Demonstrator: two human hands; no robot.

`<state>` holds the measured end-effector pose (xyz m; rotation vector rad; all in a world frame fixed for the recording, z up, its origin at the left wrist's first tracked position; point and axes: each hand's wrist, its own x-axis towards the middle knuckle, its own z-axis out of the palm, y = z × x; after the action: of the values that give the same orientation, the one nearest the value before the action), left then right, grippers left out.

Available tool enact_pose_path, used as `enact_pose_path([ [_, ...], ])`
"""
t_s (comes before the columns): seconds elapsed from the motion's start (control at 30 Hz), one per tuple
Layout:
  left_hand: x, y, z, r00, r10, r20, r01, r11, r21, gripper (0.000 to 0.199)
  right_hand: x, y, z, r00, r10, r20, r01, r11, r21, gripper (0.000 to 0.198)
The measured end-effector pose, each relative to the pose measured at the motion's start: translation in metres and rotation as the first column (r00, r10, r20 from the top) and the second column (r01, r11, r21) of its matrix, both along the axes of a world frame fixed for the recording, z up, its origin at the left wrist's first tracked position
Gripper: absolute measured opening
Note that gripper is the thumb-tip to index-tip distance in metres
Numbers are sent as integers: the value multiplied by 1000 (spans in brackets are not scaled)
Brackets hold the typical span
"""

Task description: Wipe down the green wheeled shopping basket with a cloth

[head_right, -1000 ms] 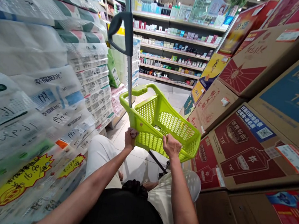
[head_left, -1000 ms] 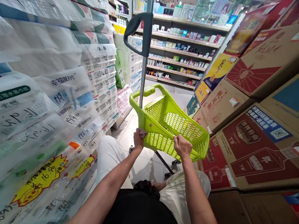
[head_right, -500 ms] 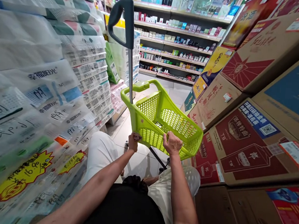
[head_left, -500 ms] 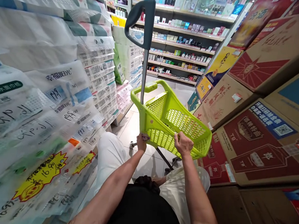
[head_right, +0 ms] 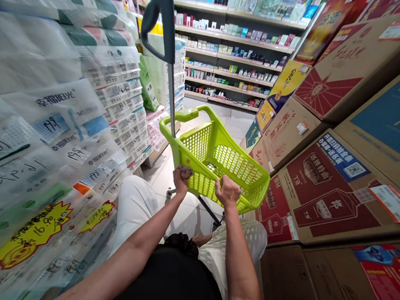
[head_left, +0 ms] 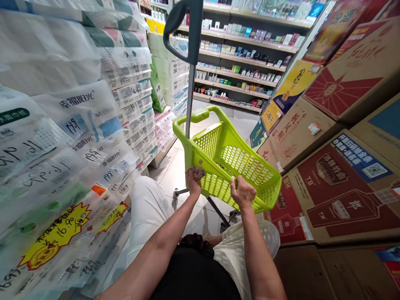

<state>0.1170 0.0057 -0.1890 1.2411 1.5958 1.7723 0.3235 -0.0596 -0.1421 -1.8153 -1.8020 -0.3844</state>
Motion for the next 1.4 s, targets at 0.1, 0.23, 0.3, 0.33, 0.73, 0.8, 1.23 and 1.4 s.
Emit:
enact_pose_path([
  [0.1,1,1,10,994,76,78,-75,997,-21,30,-3,-3,-2,1000,6,14,-6,1000,20,33],
  [0.23,2,14,37,996,9,89,-24,985,171,38,-6,-5,-2,1000,11,5,-12,1000,26,30],
  [0.3,-1,12,36,998,-39,51,28,977,210,37,-7,-6,-2,1000,11,7,-11,1000,28,29],
  [0.33,-3,8,30,998,-51,37,43,982,185,35,-7,-6,-3,1000,11,9,-11,999,30,29],
  [0.73,32,-15,15,977,-133,-166,176,945,277,15,-9,-10,-1,999,47,23,-48,998,43,30],
  [0.8,32,-22,-2,969,-149,-198,190,959,211,17,-11,-11,-2,998,49,32,-51,998,47,30],
  [1.23,40,-42,-61,945,-254,-206,259,966,0,31,-26,-15,3,993,104,-57,-102,994,36,35],
  [1.4,44,-44,-62,970,-180,-163,184,983,10,19,-26,-12,2,991,113,-65,-111,993,41,36],
])
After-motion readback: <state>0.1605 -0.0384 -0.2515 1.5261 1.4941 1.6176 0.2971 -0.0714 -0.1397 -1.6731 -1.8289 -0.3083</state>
